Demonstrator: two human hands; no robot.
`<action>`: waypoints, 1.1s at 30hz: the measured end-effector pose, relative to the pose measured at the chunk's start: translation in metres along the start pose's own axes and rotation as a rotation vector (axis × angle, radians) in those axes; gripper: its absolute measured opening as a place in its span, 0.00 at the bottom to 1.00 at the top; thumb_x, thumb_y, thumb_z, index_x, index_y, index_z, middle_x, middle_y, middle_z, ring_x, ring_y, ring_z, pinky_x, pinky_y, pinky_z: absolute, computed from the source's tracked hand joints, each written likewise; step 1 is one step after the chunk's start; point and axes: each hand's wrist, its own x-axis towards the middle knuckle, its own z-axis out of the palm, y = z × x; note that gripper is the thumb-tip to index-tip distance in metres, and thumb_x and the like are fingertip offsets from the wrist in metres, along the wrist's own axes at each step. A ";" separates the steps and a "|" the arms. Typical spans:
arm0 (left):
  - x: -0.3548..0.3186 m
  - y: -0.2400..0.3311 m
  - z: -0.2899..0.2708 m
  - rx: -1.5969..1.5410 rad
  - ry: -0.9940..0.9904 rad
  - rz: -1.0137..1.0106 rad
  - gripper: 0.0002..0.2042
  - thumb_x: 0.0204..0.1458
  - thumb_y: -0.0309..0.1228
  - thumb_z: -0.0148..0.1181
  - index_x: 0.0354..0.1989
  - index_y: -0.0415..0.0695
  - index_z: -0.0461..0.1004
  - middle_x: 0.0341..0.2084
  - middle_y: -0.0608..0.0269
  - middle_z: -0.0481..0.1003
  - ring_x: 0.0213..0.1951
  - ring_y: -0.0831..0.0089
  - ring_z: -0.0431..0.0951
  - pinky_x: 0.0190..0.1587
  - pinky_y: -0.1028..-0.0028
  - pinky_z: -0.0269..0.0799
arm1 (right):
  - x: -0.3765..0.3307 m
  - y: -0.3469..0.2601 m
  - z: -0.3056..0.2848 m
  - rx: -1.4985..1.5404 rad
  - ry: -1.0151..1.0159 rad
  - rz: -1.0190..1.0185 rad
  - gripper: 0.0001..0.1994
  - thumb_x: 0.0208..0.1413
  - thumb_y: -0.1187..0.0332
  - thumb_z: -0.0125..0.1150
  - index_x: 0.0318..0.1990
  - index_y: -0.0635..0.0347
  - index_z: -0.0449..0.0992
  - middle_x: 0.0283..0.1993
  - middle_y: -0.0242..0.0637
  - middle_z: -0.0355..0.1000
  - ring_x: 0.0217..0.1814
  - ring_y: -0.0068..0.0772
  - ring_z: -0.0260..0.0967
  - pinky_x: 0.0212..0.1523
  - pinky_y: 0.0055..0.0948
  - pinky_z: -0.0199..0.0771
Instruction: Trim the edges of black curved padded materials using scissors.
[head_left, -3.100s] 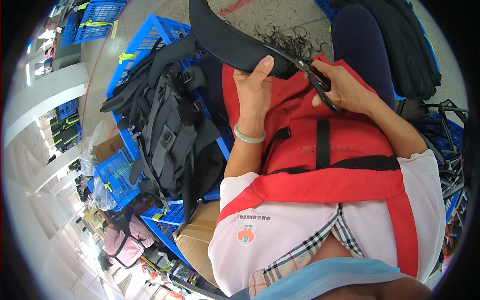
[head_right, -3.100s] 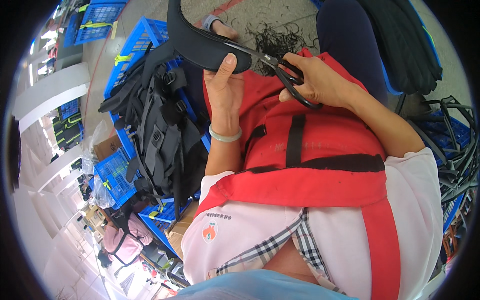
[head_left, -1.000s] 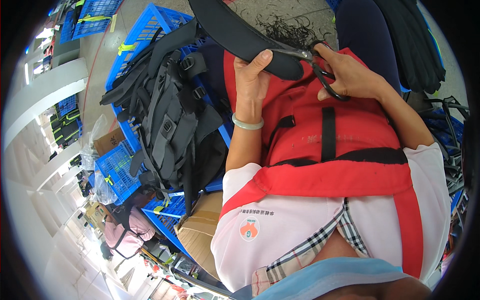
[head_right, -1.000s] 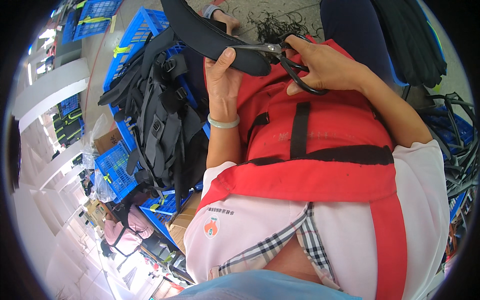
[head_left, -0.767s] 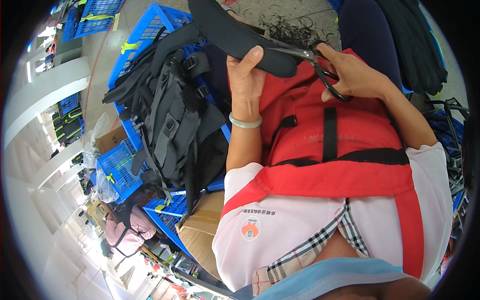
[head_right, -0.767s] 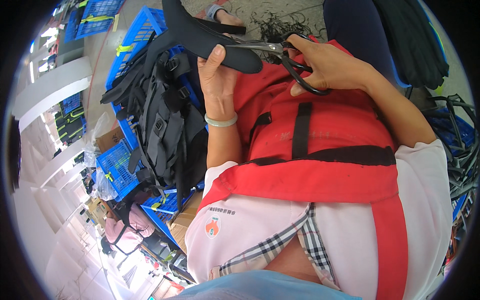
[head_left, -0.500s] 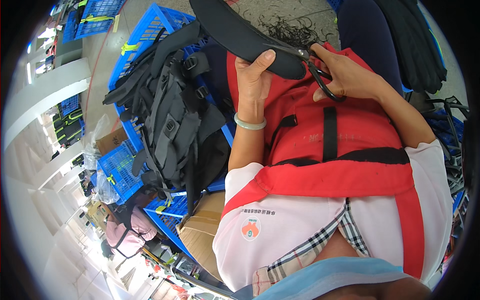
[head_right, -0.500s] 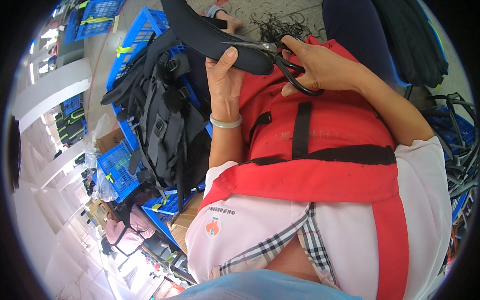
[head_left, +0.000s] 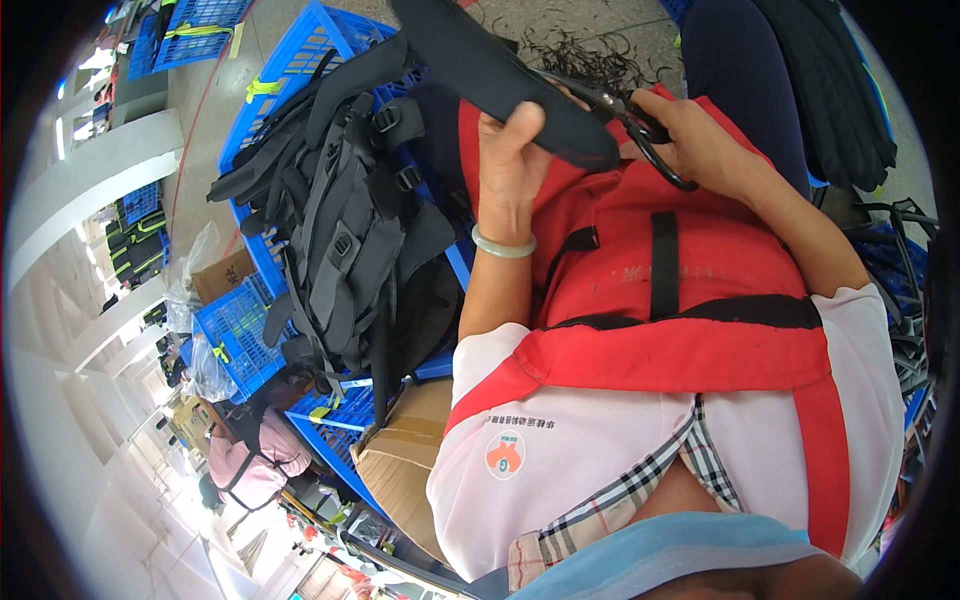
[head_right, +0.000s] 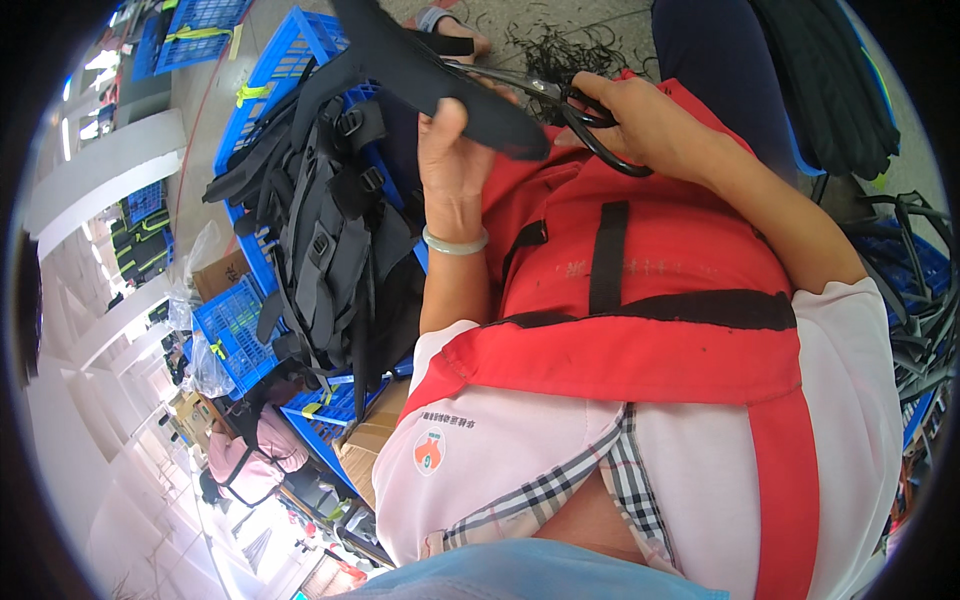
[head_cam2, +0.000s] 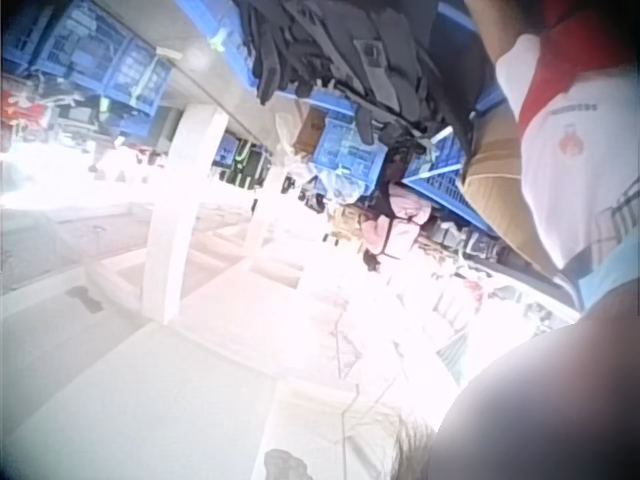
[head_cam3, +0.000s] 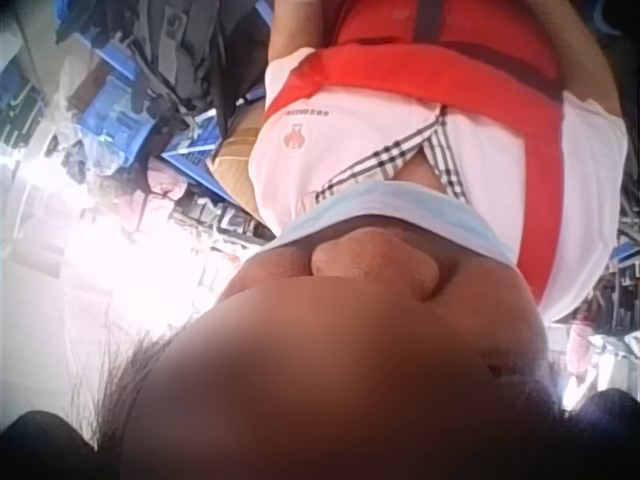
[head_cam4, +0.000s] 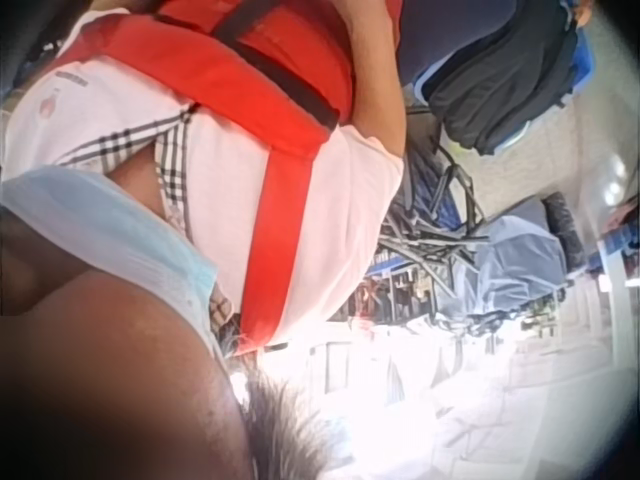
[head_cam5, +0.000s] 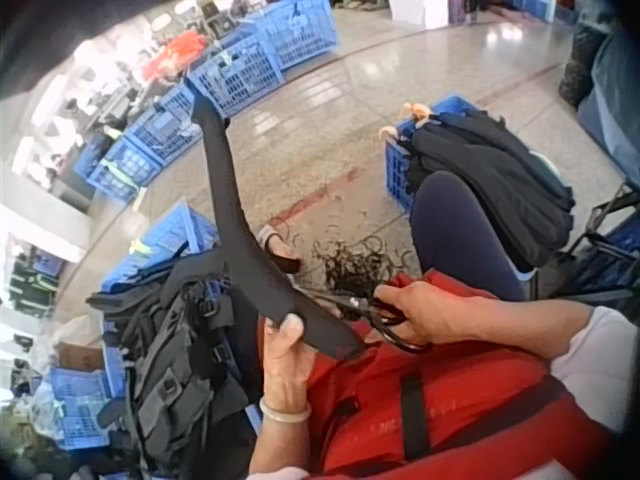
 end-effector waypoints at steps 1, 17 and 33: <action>0.000 0.004 0.000 -0.067 -0.054 -0.059 0.13 0.47 0.21 0.65 0.41 0.41 0.74 0.35 0.60 0.77 0.36 0.67 0.79 0.43 0.67 0.77 | 0.000 -0.003 -0.002 -0.003 0.003 0.002 0.22 0.51 0.56 0.68 0.41 0.66 0.66 0.22 0.47 0.65 0.23 0.42 0.59 0.27 0.37 0.62; 0.008 -0.016 0.004 0.117 0.046 0.100 0.20 0.46 0.22 0.66 0.49 0.40 0.72 0.42 0.61 0.76 0.44 0.67 0.76 0.52 0.65 0.73 | 0.006 0.013 0.004 -0.056 0.029 0.030 0.25 0.50 0.63 0.66 0.53 0.62 0.62 0.36 0.50 0.72 0.38 0.50 0.72 0.38 0.39 0.70; 0.006 -0.011 -0.013 0.087 0.094 0.039 0.16 0.45 0.18 0.67 0.43 0.41 0.74 0.33 0.65 0.77 0.36 0.72 0.78 0.44 0.71 0.77 | -0.001 0.004 -0.003 -0.046 -0.081 0.023 0.36 0.42 0.60 0.73 0.55 0.63 0.58 0.41 0.55 0.69 0.45 0.60 0.68 0.41 0.44 0.66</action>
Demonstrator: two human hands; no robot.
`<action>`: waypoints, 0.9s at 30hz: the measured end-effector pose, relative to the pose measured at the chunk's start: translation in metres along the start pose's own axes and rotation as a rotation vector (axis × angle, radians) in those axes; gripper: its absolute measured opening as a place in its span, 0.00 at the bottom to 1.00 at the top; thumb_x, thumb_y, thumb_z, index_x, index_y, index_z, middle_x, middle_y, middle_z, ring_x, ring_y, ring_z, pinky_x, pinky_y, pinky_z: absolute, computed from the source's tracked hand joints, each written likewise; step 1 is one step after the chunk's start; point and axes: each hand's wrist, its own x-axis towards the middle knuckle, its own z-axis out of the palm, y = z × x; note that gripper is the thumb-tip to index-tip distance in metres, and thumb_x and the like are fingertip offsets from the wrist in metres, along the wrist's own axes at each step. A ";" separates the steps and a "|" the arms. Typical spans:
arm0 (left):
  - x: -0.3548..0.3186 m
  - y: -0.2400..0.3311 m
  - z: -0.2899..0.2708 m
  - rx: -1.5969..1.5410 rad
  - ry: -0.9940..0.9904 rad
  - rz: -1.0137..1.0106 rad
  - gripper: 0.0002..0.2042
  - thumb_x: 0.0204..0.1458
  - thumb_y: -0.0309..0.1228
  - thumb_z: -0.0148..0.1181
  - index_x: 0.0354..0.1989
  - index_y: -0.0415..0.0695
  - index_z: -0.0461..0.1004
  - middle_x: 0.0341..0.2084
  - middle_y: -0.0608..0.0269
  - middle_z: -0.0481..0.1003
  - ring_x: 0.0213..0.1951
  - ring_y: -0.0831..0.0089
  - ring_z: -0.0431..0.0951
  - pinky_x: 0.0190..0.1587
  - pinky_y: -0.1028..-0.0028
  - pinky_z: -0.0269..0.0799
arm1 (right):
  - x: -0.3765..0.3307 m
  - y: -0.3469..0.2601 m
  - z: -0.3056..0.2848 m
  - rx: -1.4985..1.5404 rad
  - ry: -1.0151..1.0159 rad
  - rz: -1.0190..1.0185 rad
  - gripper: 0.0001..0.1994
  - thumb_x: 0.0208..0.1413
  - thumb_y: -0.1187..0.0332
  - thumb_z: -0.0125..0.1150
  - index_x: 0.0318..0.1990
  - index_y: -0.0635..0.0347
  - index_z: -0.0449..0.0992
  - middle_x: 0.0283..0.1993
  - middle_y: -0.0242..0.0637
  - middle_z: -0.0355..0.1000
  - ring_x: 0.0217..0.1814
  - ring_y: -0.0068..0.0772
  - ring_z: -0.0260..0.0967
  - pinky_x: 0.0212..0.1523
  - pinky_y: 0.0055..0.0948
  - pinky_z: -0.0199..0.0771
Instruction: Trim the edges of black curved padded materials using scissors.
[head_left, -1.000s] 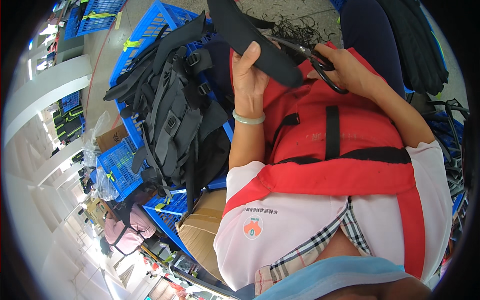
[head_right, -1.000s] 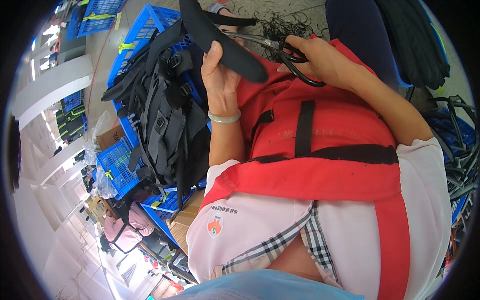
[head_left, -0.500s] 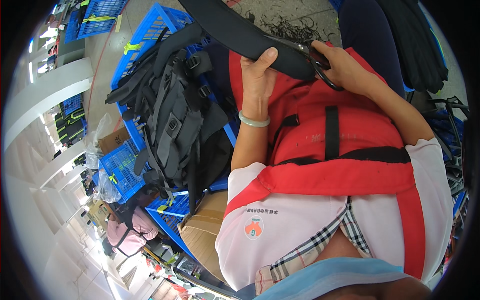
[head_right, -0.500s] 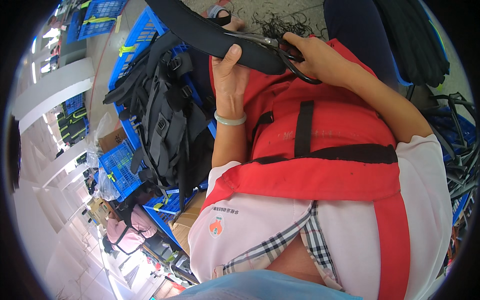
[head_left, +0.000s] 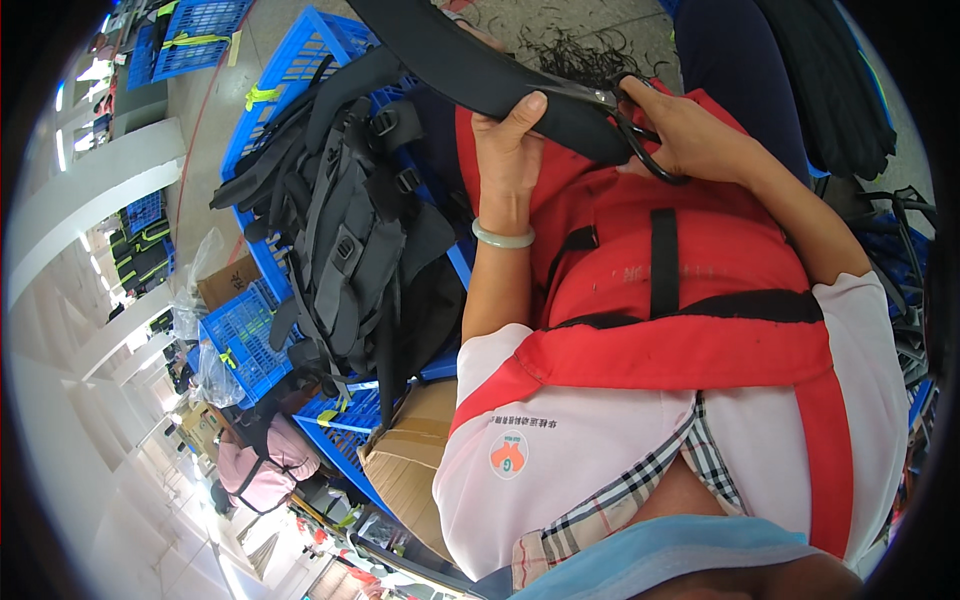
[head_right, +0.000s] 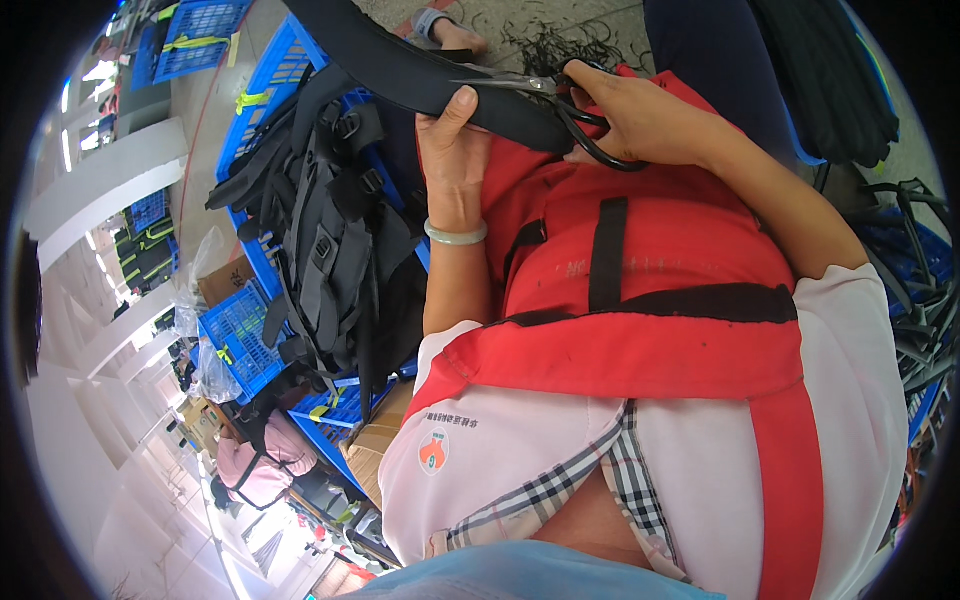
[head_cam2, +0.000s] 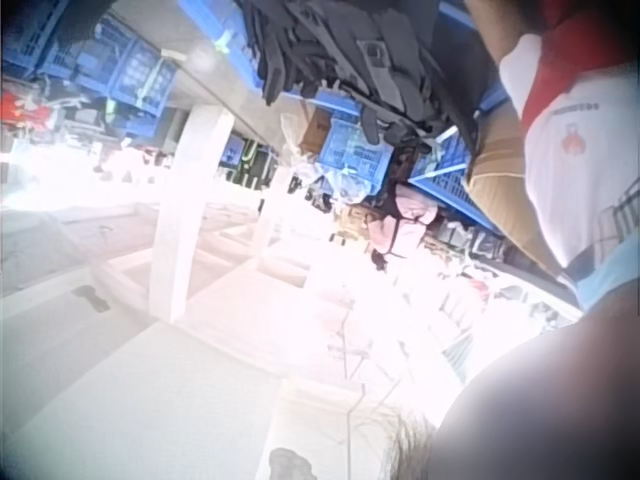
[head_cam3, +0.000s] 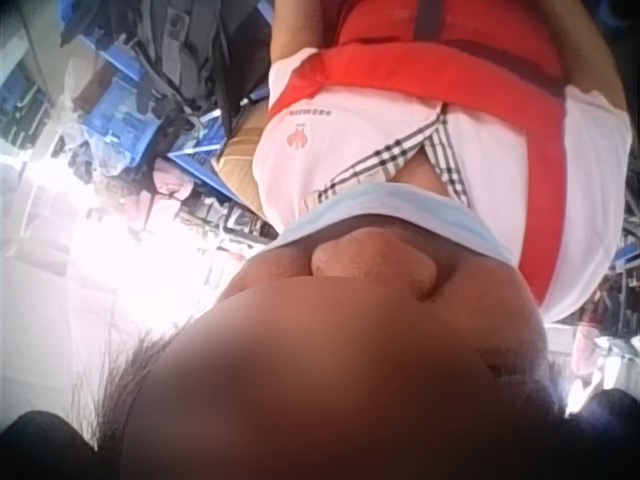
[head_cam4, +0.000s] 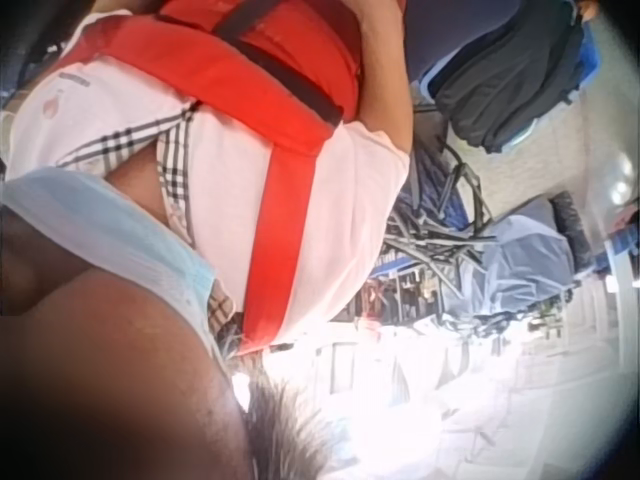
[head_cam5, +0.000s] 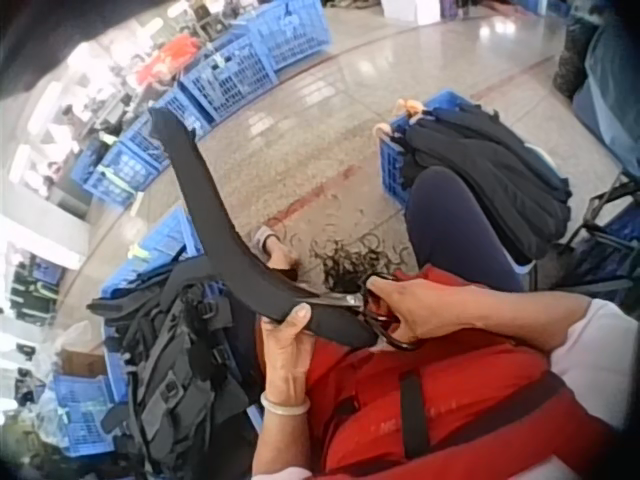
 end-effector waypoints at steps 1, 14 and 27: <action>0.000 -0.001 0.006 0.003 0.018 0.015 0.14 0.45 0.18 0.66 0.42 0.42 0.74 0.33 0.66 0.77 0.36 0.72 0.78 0.43 0.71 0.77 | 0.001 0.005 0.003 -0.022 0.036 -0.025 0.33 0.43 0.63 0.71 0.53 0.64 0.58 0.40 0.56 0.69 0.43 0.60 0.68 0.40 0.44 0.65; 0.010 0.018 -0.015 -0.169 -0.048 -0.140 0.17 0.47 0.20 0.64 0.47 0.40 0.71 0.36 0.61 0.76 0.37 0.68 0.78 0.45 0.66 0.77 | 0.007 0.008 0.005 -0.084 0.154 -0.064 0.15 0.53 0.67 0.62 0.45 0.62 0.66 0.31 0.52 0.73 0.36 0.56 0.72 0.34 0.45 0.68; 0.006 -0.005 0.001 0.027 -0.016 0.004 0.22 0.46 0.20 0.65 0.52 0.38 0.70 0.46 0.57 0.74 0.47 0.68 0.75 0.53 0.69 0.73 | 0.015 0.017 0.021 -0.036 0.239 -0.177 0.18 0.50 0.73 0.61 0.45 0.64 0.59 0.34 0.56 0.71 0.39 0.62 0.69 0.36 0.46 0.66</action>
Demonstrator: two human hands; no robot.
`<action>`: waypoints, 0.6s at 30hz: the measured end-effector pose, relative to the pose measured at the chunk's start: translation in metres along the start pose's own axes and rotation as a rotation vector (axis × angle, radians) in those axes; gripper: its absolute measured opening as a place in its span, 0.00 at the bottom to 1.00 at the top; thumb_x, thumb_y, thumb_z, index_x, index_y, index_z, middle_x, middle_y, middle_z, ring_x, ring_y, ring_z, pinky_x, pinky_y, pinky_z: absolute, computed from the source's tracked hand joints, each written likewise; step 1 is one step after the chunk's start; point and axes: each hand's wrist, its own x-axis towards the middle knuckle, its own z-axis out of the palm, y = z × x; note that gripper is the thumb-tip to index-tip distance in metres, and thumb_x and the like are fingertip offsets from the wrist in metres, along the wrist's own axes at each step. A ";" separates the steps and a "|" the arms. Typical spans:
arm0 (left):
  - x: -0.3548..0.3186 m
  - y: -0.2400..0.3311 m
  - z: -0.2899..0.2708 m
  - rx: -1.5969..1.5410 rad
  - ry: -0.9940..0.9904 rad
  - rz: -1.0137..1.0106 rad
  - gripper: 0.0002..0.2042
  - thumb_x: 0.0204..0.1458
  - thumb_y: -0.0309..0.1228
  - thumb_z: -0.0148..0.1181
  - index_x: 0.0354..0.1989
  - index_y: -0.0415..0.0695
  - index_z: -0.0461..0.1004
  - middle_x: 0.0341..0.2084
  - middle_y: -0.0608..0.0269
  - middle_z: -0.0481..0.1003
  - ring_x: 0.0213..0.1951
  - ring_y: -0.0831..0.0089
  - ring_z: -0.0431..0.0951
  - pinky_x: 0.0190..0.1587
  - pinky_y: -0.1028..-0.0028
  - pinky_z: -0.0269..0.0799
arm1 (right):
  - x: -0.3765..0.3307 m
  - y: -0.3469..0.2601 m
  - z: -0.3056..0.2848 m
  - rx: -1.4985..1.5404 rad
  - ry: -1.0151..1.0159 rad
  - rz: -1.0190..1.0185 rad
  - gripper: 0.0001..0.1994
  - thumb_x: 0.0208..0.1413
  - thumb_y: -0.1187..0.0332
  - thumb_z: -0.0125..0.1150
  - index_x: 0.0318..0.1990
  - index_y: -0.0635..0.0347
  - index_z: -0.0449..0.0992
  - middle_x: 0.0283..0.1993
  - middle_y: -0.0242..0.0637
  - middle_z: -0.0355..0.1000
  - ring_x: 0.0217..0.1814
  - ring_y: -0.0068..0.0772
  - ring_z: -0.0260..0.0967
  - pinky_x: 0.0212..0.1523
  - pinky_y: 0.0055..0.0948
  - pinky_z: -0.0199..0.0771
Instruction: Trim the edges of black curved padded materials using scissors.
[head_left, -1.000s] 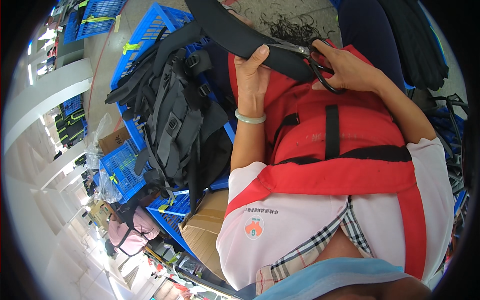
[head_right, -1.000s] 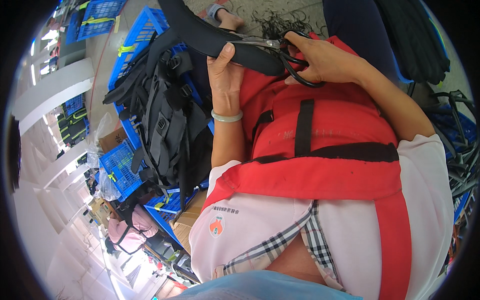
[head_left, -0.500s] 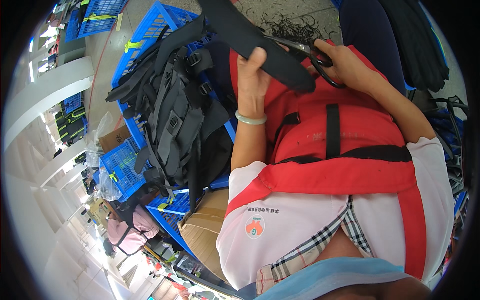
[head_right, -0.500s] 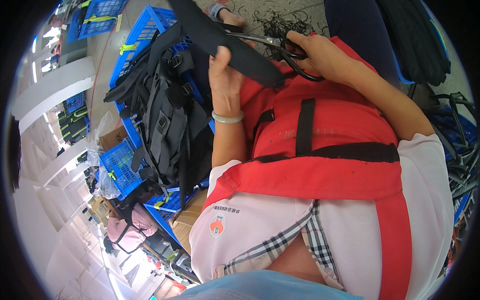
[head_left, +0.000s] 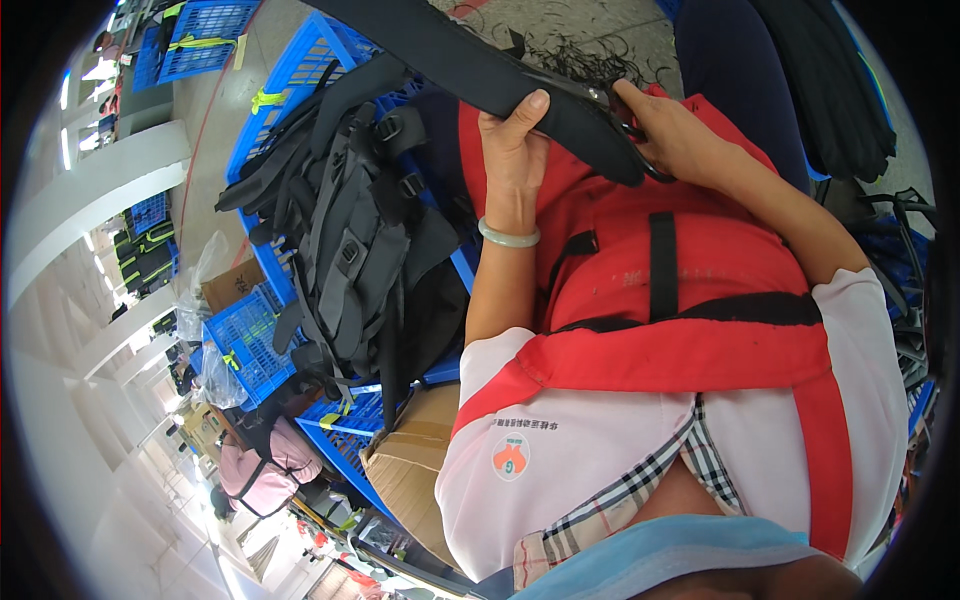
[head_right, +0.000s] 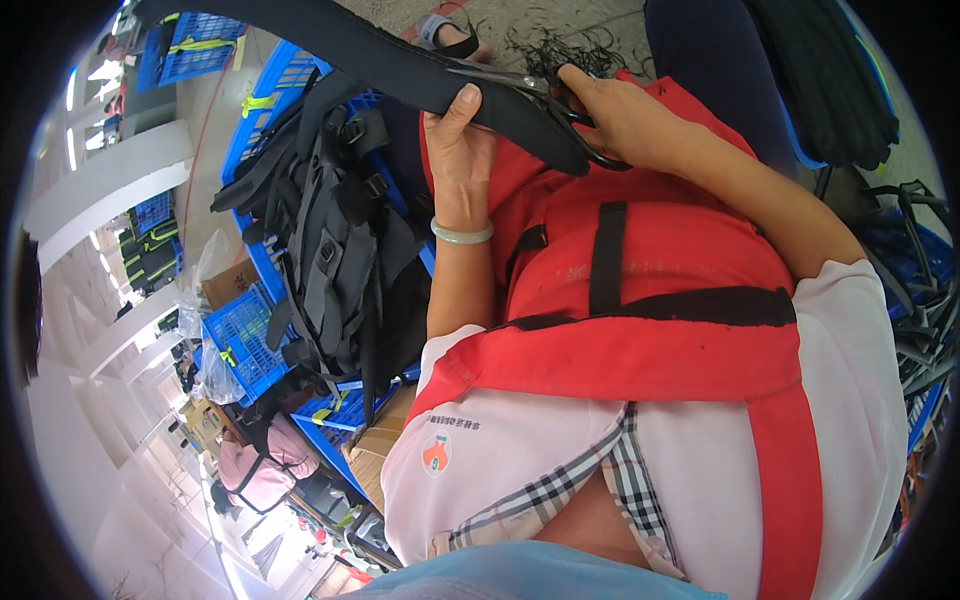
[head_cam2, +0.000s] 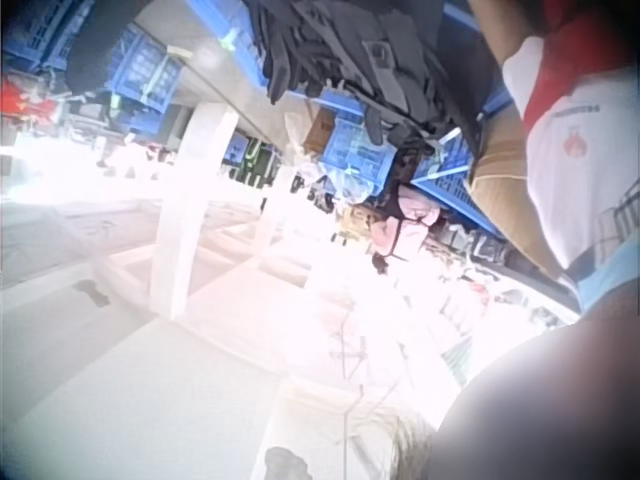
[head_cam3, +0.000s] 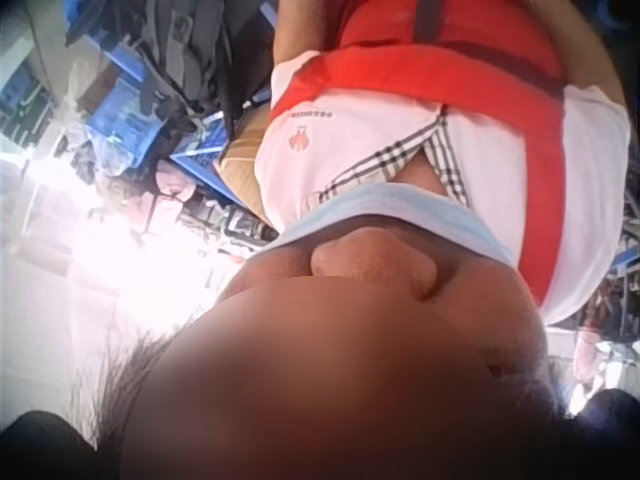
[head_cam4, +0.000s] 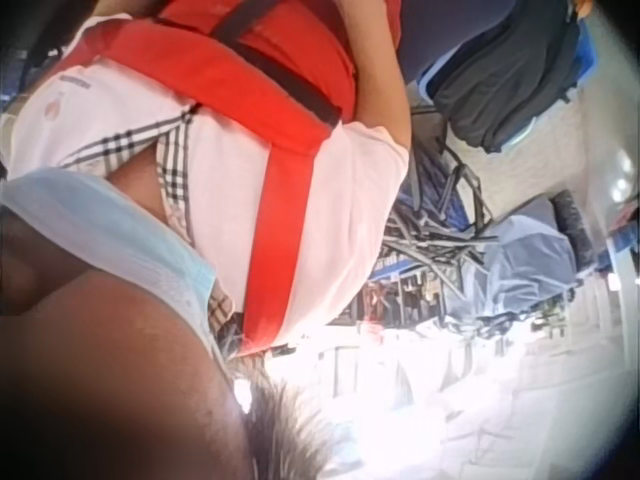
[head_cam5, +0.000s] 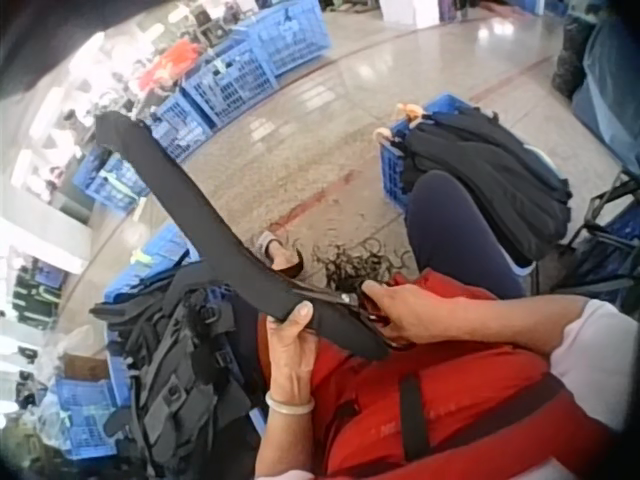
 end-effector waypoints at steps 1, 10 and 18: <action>-0.001 0.001 0.001 -0.001 -0.001 0.011 0.22 0.46 0.20 0.65 0.53 0.38 0.70 0.47 0.57 0.74 0.47 0.68 0.75 0.53 0.69 0.73 | 0.001 -0.004 -0.002 0.030 -0.061 0.055 0.19 0.50 0.72 0.62 0.45 0.64 0.59 0.35 0.54 0.71 0.40 0.60 0.69 0.37 0.46 0.67; -0.002 -0.001 0.001 -0.074 0.041 -0.007 0.13 0.47 0.18 0.65 0.41 0.41 0.73 0.34 0.64 0.76 0.37 0.70 0.78 0.45 0.70 0.76 | -0.001 -0.008 -0.010 0.050 -0.145 0.149 0.23 0.50 0.69 0.63 0.51 0.63 0.59 0.38 0.54 0.71 0.43 0.58 0.71 0.38 0.44 0.69; -0.004 -0.003 0.001 -0.102 0.022 -0.023 0.13 0.47 0.18 0.64 0.41 0.41 0.73 0.34 0.63 0.76 0.37 0.69 0.78 0.43 0.69 0.77 | -0.005 -0.001 -0.005 0.006 0.000 -0.007 0.25 0.49 0.69 0.64 0.52 0.62 0.59 0.36 0.54 0.70 0.42 0.61 0.69 0.37 0.44 0.67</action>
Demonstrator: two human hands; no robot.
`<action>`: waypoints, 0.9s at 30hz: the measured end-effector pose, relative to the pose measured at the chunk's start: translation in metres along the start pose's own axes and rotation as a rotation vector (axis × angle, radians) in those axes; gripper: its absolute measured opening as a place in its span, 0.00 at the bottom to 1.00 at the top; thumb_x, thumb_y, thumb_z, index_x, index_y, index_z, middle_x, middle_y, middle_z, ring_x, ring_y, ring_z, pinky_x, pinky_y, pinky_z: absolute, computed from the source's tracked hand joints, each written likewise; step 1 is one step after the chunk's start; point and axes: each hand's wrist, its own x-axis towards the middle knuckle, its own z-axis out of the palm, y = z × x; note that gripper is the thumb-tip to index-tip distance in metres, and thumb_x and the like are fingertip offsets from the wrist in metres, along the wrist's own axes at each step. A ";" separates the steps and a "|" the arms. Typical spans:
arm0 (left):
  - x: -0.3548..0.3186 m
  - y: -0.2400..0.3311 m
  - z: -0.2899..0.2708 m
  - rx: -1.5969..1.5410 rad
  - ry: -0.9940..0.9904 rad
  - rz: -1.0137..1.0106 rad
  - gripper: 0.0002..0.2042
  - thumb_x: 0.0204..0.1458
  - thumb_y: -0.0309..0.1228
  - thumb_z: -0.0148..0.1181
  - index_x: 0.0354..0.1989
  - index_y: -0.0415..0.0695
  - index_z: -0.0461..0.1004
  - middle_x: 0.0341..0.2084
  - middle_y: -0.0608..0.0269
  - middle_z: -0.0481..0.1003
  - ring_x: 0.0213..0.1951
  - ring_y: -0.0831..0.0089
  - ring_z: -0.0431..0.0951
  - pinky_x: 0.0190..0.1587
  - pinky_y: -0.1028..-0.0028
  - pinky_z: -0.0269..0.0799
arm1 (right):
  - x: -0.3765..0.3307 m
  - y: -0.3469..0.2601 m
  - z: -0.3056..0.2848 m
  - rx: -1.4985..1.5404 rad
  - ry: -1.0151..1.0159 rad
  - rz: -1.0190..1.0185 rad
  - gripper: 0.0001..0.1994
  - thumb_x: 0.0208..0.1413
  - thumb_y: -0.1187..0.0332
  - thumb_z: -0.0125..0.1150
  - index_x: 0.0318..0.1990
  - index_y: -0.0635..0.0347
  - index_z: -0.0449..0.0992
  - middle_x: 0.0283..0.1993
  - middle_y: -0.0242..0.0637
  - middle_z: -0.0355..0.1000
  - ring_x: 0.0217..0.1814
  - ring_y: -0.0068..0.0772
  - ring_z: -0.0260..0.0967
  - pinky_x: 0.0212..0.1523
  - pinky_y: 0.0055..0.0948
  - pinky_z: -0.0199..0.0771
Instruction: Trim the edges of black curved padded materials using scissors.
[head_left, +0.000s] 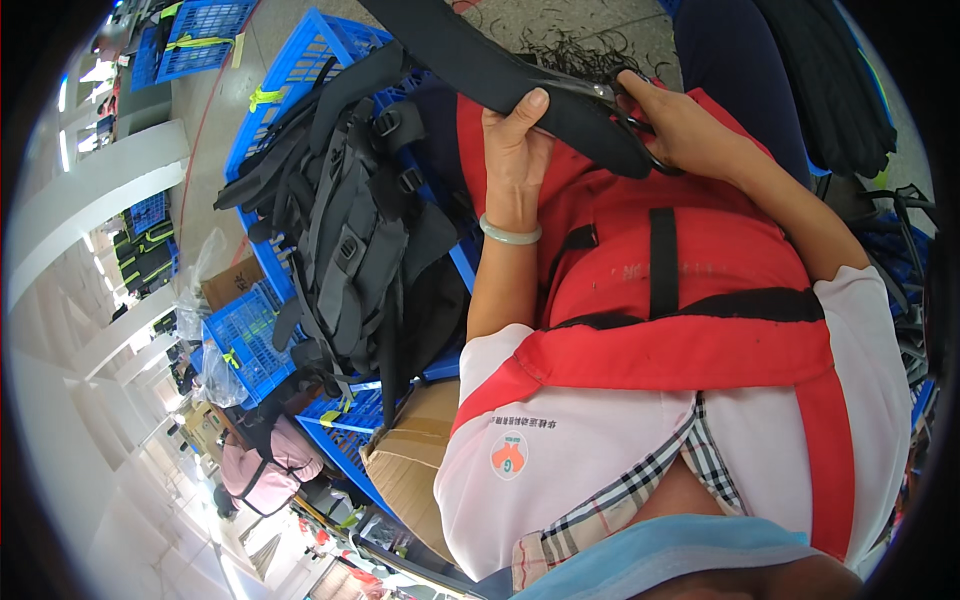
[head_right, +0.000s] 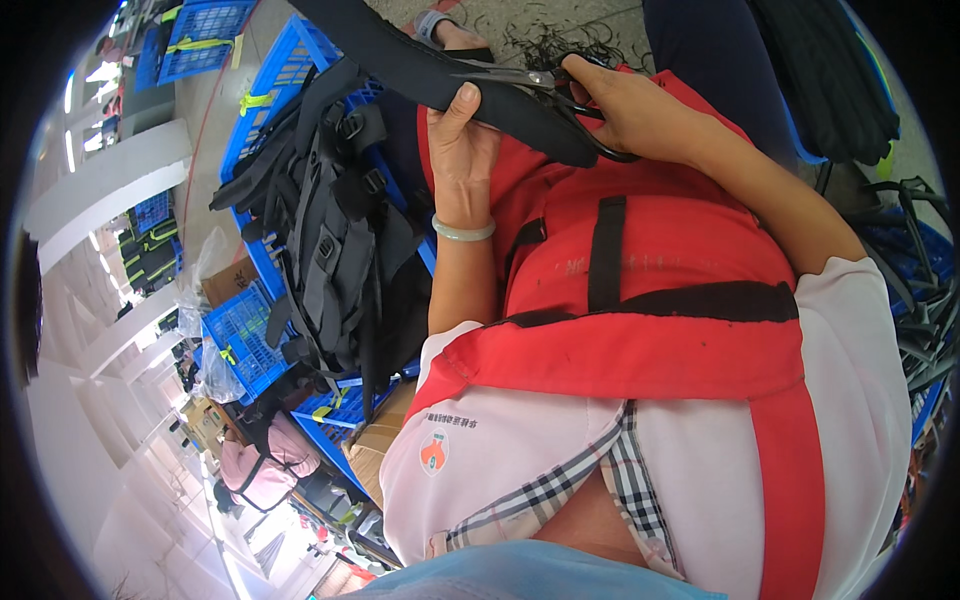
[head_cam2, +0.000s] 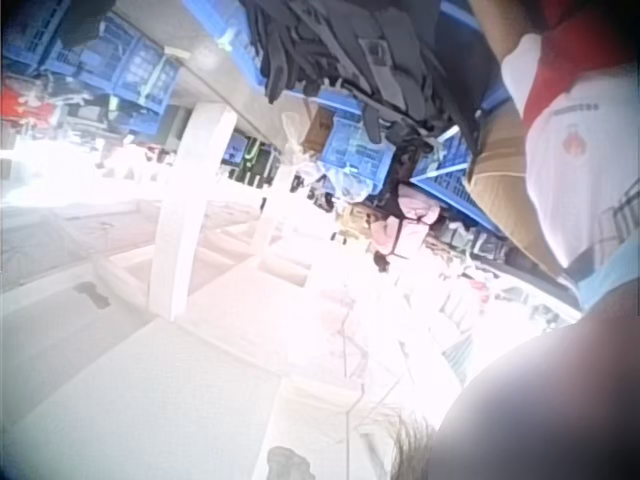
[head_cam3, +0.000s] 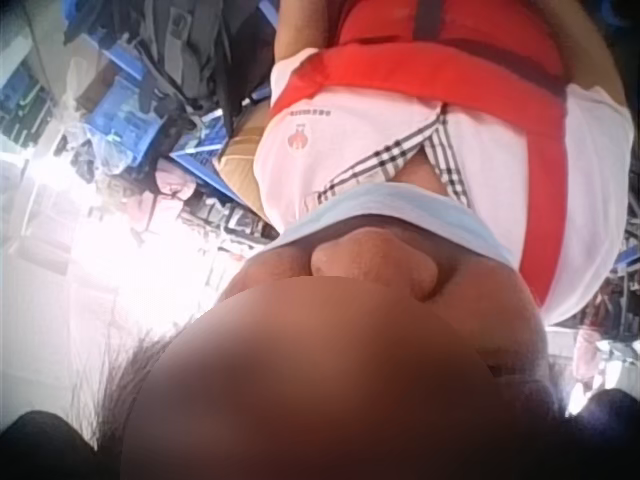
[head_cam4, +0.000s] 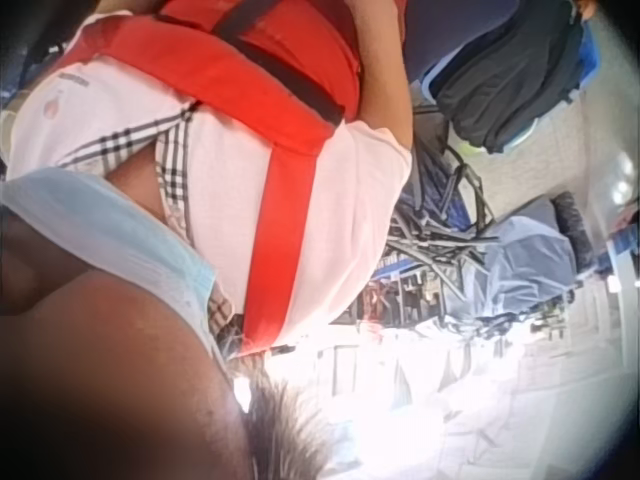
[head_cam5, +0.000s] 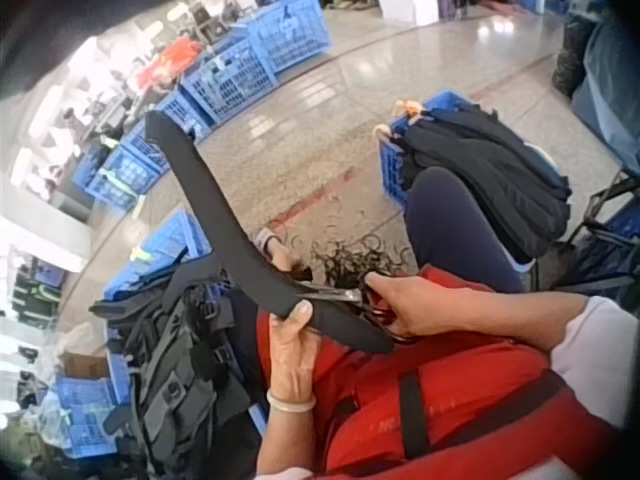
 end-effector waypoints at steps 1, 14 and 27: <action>0.000 0.000 0.000 0.013 0.015 0.008 0.13 0.47 0.18 0.64 0.41 0.41 0.73 0.34 0.63 0.76 0.37 0.69 0.78 0.43 0.69 0.78 | 0.002 -0.004 -0.002 -0.005 -0.047 0.058 0.23 0.50 0.70 0.63 0.50 0.63 0.60 0.36 0.55 0.70 0.41 0.61 0.69 0.37 0.45 0.67; -0.002 -0.007 0.007 -0.026 -0.011 -0.021 0.11 0.49 0.19 0.63 0.41 0.40 0.73 0.36 0.61 0.77 0.38 0.68 0.79 0.45 0.68 0.77 | 0.004 0.002 0.005 0.005 0.002 0.051 0.16 0.51 0.71 0.62 0.44 0.64 0.63 0.31 0.55 0.72 0.36 0.58 0.70 0.34 0.45 0.68; -0.005 -0.012 0.007 -0.053 -0.014 -0.059 0.12 0.49 0.21 0.63 0.43 0.38 0.72 0.37 0.58 0.77 0.38 0.64 0.80 0.43 0.67 0.79 | 0.003 0.014 0.010 0.006 0.044 0.049 0.15 0.52 0.69 0.62 0.41 0.65 0.63 0.26 0.54 0.70 0.32 0.58 0.70 0.30 0.44 0.65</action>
